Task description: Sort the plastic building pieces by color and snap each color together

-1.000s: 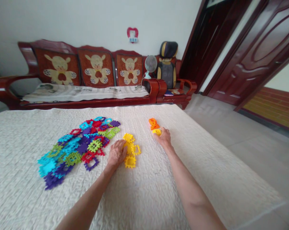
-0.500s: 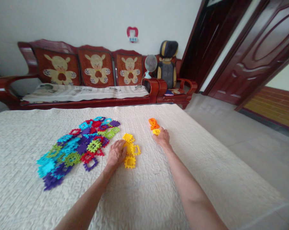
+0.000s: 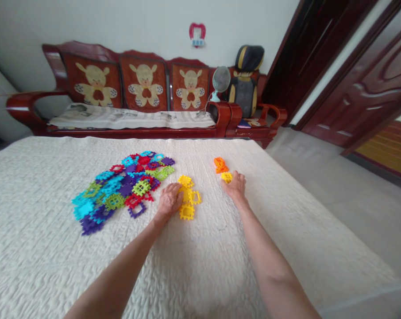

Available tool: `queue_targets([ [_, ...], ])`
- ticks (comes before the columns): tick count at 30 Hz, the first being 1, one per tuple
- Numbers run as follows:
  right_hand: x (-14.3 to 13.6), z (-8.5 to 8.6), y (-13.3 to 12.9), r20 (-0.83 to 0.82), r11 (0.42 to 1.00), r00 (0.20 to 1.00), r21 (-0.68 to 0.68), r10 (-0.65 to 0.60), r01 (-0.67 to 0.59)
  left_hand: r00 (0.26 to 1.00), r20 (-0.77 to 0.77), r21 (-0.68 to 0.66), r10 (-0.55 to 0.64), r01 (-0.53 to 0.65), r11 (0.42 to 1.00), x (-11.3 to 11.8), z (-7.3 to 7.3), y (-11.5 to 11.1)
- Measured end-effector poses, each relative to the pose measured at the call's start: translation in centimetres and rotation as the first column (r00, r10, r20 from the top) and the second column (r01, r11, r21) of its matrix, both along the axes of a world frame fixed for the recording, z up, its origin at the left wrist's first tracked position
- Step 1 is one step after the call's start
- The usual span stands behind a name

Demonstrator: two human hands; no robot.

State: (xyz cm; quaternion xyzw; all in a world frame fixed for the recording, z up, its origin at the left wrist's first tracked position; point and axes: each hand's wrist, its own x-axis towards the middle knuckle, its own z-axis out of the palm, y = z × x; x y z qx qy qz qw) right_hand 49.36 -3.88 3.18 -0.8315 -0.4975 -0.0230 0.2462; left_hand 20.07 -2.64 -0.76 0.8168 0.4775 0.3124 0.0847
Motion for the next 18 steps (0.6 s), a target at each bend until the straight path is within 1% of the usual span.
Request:
queue_targets([
  [1, -0.7, 0.0, -0.6, 0.002, 0.997, 0.999, 0.06, 0.052, -0.052, 1.0, 0.005, -0.002, 0.004, -0.004, 1.0, 0.0, 0.0, 0.0],
  [2, -1.6, -0.1, -1.2, -0.003, 0.985, 0.991, 0.108, 0.135, -0.134, 1.0, 0.012, -0.004, 0.007, -0.006, 1.0, 0.1, 0.1, 0.0],
  [3, -2.6, -0.2, -1.8, -0.019, 0.961, 0.97, 0.14, 0.243, -0.238, 1.0, 0.023, -0.007, 0.009, -0.009, 1.0, 0.1, 0.0, 0.0],
  [4, -3.7, -0.3, -2.4, -0.046, 0.922, 0.929, 0.155, 0.366, -0.356, 0.999, 0.038, -0.009, 0.011, -0.011, 1.0, 0.1, 0.0, 0.1],
  [6, -5.8, -0.6, -3.4, -0.114, 0.816, 0.811, 0.157, 0.575, -0.556, 0.997, 0.076, -0.015, 0.016, -0.015, 1.0, 0.1, -0.3, 0.2],
  [8, -7.6, -1.0, -4.1, -0.139, 0.719, 0.706, 0.155, 0.695, -0.677, 0.994, 0.111, -0.018, 0.021, -0.019, 1.0, 0.1, -0.5, 0.3],
  [10, -8.8, -1.5, -4.5, -0.129, 0.661, 0.649, 0.144, 0.75, -0.736, 0.992, 0.127, -0.018, 0.02, -0.018, 1.0, 0.1, -0.7, 0.4],
  [12, -9.3, -1.9, -4.7, -0.11, 0.637, 0.628, 0.138, 0.771, -0.758, 0.992, 0.125, -0.019, 0.013, -0.01, 1.0, 0.0, -0.6, 0.3],
  [16, -9.6, -2.4, -4.9, -0.075, 0.633, 0.632, 0.194, 0.771, -0.749, 0.996, 0.092, -0.022, 0.009, -0.007, 1.0, 0.1, -0.2, 0.2],
  [18, -9.6, -2.3, -5.1, -0.081, 0.666, 0.667, 0.218, 0.741, -0.714, 0.997, 0.075, -0.023, 0.005, -0.004, 1.0, 0.1, 0.0, 0.1],
])
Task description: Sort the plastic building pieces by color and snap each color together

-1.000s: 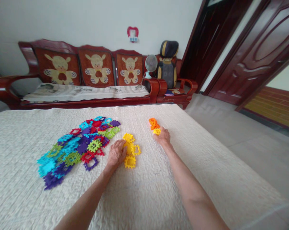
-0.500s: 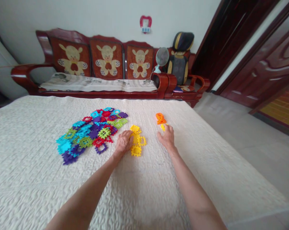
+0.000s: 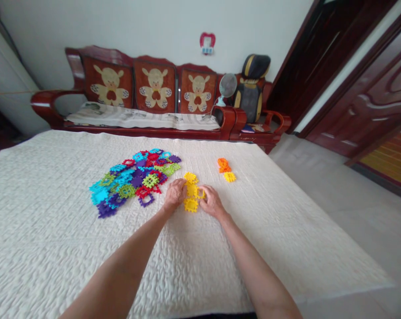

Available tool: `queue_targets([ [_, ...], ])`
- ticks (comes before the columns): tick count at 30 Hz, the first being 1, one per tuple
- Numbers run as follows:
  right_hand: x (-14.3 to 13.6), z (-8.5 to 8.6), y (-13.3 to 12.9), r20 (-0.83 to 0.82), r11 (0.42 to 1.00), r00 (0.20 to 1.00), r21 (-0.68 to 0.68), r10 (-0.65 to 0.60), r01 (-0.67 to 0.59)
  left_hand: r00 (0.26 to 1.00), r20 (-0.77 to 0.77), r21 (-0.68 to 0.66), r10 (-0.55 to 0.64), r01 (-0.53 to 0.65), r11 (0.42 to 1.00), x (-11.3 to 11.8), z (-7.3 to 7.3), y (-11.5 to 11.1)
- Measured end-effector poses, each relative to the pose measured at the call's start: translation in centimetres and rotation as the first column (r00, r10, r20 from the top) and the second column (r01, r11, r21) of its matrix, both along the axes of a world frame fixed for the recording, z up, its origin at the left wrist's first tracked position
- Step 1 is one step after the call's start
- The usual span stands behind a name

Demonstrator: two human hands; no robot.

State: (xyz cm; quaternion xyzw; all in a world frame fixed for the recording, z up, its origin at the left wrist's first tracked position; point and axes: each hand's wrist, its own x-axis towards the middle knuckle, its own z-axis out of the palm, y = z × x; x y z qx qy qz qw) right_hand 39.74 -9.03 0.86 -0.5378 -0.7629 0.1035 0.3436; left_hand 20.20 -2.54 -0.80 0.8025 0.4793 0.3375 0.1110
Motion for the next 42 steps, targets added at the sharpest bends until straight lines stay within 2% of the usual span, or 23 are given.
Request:
queue_targets([
  [4, 0.4, 0.5, -1.0, 0.002, 0.976, 0.976, 0.009, -0.219, 0.219, 1.0, -0.026, -0.012, 0.017, -0.017, 1.0, 0.1, 0.1, 0.0],
  [7, 1.3, 0.8, -2.0, 0.1, 0.901, 0.899, -0.038, -0.427, 0.432, 0.999, -0.032, -0.01, 0.022, -0.023, 1.0, 0.1, 0.1, 0.0],
  [9, 1.9, 1.1, -2.4, 0.164, 0.867, 0.865, -0.087, -0.474, 0.491, 0.999, -0.026, 0.002, 0.017, -0.017, 1.0, 0.1, 0.0, 0.0],
  [11, 2.6, 1.4, -2.4, 0.176, 0.895, 0.893, -0.099, -0.414, 0.435, 1.0, -0.018, 0.012, 0.015, -0.015, 1.0, 0.0, 0.1, 0.0],
  [14, 3.5, 1.6, -1.7, 0.202, 0.969, 0.958, -0.097, -0.205, 0.228, 1.0, -0.013, 0.017, 0.013, -0.013, 1.0, 0.0, 0.1, -0.1],
  [16, 3.9, 1.7, -1.1, 0.249, 0.982, 0.964, -0.138, -0.094, 0.131, 1.0, -0.018, 0.022, 0.01, -0.009, 1.0, 0.0, 0.0, -0.1],
  [19, 4.1, 2.0, -0.6, 0.297, 0.972, 0.953, -0.206, -0.049, 0.115, 1.0, -0.03, 0.032, 0.006, -0.005, 0.999, -0.1, -0.1, 0.0],
  [25, 3.8, 2.6, -0.9, 0.333, 0.922, 0.912, -0.216, -0.241, 0.323, 1.0, -0.031, 0.044, -0.002, 0.004, 0.999, -0.2, -0.6, 0.3],
  [31, 4.3, 2.1, -0.4, 0.279, 0.939, 0.934, -0.199, -0.222, 0.282, 1.0, -0.023, 0.046, 0.005, -0.004, 0.999, -0.2, -0.8, 0.3],
  [34, 5.4, 2.1, 0.7, 0.175, 0.926, 0.929, -0.138, -0.326, 0.351, 1.0, -0.019, 0.048, 0.007, -0.006, 0.999, -0.1, -0.8, 0.2],
  [38, 8.0, 2.6, 2.8, 0.103, 0.826, 0.826, -0.049, -0.555, 0.561, 1.0, -0.004, 0.046, 0.019, -0.018, 0.999, 0.0, -0.9, 0.3],
  [42, 10.4, 3.1, 4.8, 0.152, 0.743, 0.744, -0.073, -0.651, 0.665, 1.0, 0.013, 0.048, 0.02, -0.02, 0.999, 0.0, -1.0, 0.4],
])
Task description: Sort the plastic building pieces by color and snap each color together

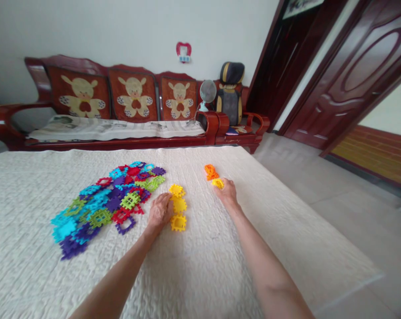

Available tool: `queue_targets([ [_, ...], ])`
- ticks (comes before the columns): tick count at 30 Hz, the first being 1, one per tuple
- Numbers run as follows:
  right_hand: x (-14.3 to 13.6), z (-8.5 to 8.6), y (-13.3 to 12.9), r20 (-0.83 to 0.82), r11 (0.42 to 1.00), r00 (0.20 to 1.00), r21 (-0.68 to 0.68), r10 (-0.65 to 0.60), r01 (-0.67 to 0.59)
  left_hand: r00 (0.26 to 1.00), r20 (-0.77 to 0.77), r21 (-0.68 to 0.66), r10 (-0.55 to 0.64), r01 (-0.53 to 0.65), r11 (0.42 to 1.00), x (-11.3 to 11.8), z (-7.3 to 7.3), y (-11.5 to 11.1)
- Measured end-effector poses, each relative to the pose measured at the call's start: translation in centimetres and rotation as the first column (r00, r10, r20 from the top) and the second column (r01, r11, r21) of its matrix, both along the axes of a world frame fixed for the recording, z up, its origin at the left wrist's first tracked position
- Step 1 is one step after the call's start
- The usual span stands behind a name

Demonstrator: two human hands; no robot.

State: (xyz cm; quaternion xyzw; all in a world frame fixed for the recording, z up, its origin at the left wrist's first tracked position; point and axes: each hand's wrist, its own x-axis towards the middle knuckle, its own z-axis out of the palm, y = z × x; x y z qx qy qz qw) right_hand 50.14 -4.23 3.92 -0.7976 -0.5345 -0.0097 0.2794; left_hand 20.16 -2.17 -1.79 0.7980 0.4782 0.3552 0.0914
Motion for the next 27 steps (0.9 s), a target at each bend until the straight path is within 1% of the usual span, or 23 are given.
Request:
queue_targets([
  [4, 1.1, 0.0, 1.3, 0.051, 0.997, 0.997, -0.049, -0.064, 0.067, 1.0, 0.002, -0.002, -0.008, 0.008, 1.0, 0.0, 0.0, 0.0],
  [7, 1.2, -0.2, 1.5, 0.075, 0.994, 0.994, -0.067, -0.081, 0.086, 1.0, 0.003, 0.0, -0.005, 0.005, 1.0, 0.0, 0.2, -0.1],
  [9, 1.0, -0.4, 1.2, 0.088, 0.996, 0.993, -0.023, -0.084, 0.087, 1.0, -0.003, -0.003, -0.006, 0.006, 1.0, 0.0, 0.3, -0.2],
  [10, 0.7, -0.6, 1.0, 0.088, 0.997, 0.993, 0.021, -0.074, 0.072, 1.0, -0.004, -0.004, -0.007, 0.007, 1.0, 0.0, 0.3, -0.2],
  [11, 0.3, -0.8, 0.7, 0.083, 0.996, 0.996, 0.077, -0.041, 0.034, 1.0, -0.003, -0.004, -0.009, 0.009, 1.0, 0.0, 0.4, -0.2],
  [12, -0.2, -1.1, 0.5, 0.069, 0.99, 0.997, 0.137, 0.021, -0.03, 1.0, 0.001, -0.002, -0.01, 0.01, 1.0, 0.0, 0.4, -0.1],
  [13, -0.8, -1.4, 0.4, 0.051, 0.974, 0.993, 0.193, 0.108, -0.116, 1.0, 0.009, 0.004, -0.013, 0.013, 1.0, 0.0, 0.3, -0.1],
  [14, -1.6, -1.8, 0.3, 0.031, 0.947, 0.977, 0.24, 0.211, -0.212, 1.0, 0.021, 0.012, -0.014, 0.014, 1.0, 0.0, 0.2, 0.0],
  [16, -3.4, -2.5, 0.4, -0.012, 0.876, 0.915, 0.294, 0.402, -0.381, 0.999, 0.051, 0.033, -0.009, 0.008, 0.999, -0.1, -0.1, 0.2],
  [18, -5.6, -3.1, 0.9, -0.06, 0.829, 0.855, 0.286, 0.515, -0.48, 0.997, 0.079, 0.059, -0.005, 0.001, 0.998, -0.2, -0.5, 0.5],
  [20, -7.7, -3.3, 1.6, -0.092, 0.81, 0.819, 0.243, 0.566, -0.533, 0.995, 0.094, 0.088, -0.011, 0.002, 0.996, -0.3, -0.9, 0.8],
  [22, -9.7, -3.1, 2.3, -0.097, 0.807, 0.807, 0.196, 0.582, -0.558, 0.994, 0.106, 0.111, -0.019, 0.007, 0.994, -0.3, -1.2, 0.9],
  [25, -12.0, -2.6, 3.3, -0.077, 0.817, 0.816, 0.135, 0.573, -0.561, 0.99, 0.138, 0.133, 0.005, -0.024, 0.991, -0.3, -1.6, 0.9],
  [27, -13.1, -2.3, 3.8, -0.07, 0.833, 0.831, 0.091, 0.551, -0.545, 0.988, 0.152, 0.144, 0.019, -0.041, 0.989, -0.2, -1.8, 0.8],
])
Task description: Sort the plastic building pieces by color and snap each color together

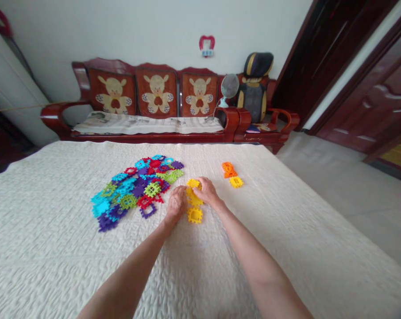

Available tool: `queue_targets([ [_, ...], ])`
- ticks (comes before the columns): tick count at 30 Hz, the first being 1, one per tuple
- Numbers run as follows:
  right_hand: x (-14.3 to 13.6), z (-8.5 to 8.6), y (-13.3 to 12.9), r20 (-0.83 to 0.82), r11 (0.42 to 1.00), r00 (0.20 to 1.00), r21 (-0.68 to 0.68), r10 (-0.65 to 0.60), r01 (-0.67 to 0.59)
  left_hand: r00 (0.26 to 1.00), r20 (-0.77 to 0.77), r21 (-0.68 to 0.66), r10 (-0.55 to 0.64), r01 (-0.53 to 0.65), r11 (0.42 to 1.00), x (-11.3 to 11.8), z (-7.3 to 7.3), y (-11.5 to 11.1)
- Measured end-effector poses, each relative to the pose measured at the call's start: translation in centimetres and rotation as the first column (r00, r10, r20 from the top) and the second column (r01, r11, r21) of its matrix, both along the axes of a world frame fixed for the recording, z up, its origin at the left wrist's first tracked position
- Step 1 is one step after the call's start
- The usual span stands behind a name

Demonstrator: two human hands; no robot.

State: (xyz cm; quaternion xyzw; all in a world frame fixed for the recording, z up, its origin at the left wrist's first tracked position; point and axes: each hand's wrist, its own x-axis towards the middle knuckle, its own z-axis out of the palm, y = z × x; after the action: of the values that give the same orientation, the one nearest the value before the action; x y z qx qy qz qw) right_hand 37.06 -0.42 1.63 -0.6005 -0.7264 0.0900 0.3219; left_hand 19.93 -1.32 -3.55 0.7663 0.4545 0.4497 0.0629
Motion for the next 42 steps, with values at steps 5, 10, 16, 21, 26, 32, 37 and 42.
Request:
queue_targets([
  [5, -0.8, -0.1, 0.6, 0.021, 0.998, 0.999, -0.06, -0.024, 0.025, 1.0, -0.005, 0.007, 0.001, -0.001, 1.0, 0.0, -0.2, 0.1],
  [10, 1.2, -0.7, -0.2, -0.172, 0.995, 0.985, 0.093, -0.013, 0.03, 1.0, -0.01, 0.006, 0.011, -0.011, 1.0, 0.1, -0.1, 0.1],
  [16, 5.7, -0.4, -4.0, -0.234, 0.997, 0.969, 0.0, -0.073, 0.075, 1.0, -0.021, -0.005, 0.023, -0.024, 1.0, 0.2, 0.5, 0.0],
  [21, 7.4, 0.8, -6.7, -0.238, 0.988, 0.967, -0.144, -0.087, 0.054, 0.999, -0.05, -0.023, 0.008, -0.009, 1.0, 0.1, 0.8, -0.1],
  [26, 7.3, 1.6, -6.5, -0.141, 0.944, 0.976, -0.311, -0.163, 0.113, 0.998, -0.054, -0.018, 0.011, -0.012, 1.0, 0.1, 0.9, -0.2],
  [32, 6.7, 2.3, -5.7, -0.035, 0.929, 0.982, -0.332, -0.184, 0.162, 0.995, -0.099, -0.025, 0.003, -0.005, 1.0, 0.0, 1.2, -0.5],
  [37, 6.5, 2.1, -6.9, 0.127, 0.935, 0.958, -0.217, -0.259, 0.281, 0.997, -0.083, -0.028, -0.004, 0.001, 1.0, 0.1, 1.4, -0.5],
  [42, 5.4, 1.6, -8.2, 0.14, 0.945, 0.967, -0.221, -0.214, 0.241, 0.998, -0.066, -0.037, -0.006, 0.003, 0.999, 0.2, 1.5, -0.5],
])
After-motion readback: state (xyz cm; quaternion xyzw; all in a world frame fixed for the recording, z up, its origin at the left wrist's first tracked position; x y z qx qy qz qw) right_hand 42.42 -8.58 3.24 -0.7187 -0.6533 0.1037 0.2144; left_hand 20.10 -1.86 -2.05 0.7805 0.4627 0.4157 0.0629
